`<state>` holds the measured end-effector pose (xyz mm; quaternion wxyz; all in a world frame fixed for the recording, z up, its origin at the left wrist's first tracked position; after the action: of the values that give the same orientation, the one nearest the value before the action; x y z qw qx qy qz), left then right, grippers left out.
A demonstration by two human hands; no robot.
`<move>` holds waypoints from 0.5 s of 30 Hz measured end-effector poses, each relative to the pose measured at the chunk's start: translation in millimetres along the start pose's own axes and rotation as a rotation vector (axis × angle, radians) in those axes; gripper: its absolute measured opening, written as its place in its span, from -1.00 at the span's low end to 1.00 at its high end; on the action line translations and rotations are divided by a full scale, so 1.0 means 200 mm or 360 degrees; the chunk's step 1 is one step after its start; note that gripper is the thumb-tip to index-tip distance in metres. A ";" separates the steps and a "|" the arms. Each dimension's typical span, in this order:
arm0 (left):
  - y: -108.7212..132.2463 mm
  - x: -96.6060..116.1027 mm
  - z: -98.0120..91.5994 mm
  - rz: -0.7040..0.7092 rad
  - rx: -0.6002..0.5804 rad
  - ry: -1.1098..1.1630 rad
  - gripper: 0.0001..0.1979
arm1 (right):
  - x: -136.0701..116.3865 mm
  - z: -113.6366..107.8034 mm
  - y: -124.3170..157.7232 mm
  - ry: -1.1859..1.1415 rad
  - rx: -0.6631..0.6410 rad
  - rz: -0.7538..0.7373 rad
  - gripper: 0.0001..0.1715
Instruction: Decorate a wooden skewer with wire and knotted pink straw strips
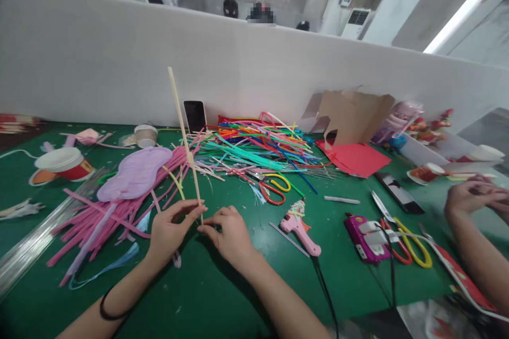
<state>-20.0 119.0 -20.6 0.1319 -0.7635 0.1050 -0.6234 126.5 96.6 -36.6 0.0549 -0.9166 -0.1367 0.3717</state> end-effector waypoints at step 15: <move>0.07 0.12 0.13 0.0445 -0.0534 -0.0177 -0.90 | 0.25 -0.18 -0.08 -0.1848 0.0233 0.0534 -0.62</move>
<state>9.8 100.0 -8.4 0.0936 -0.7861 0.3046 -0.5297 181.5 126.7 -40.8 -0.0250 -0.5669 0.0280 0.8229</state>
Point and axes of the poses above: each hand's wrist, its own y-axis away from the middle knuckle, its own z-axis out of the palm, x = y × z, the point moved 7 cm from there along -y, towards the middle knuckle, and after that the axes turned 9 degrees about y, right-handed, at the moved point
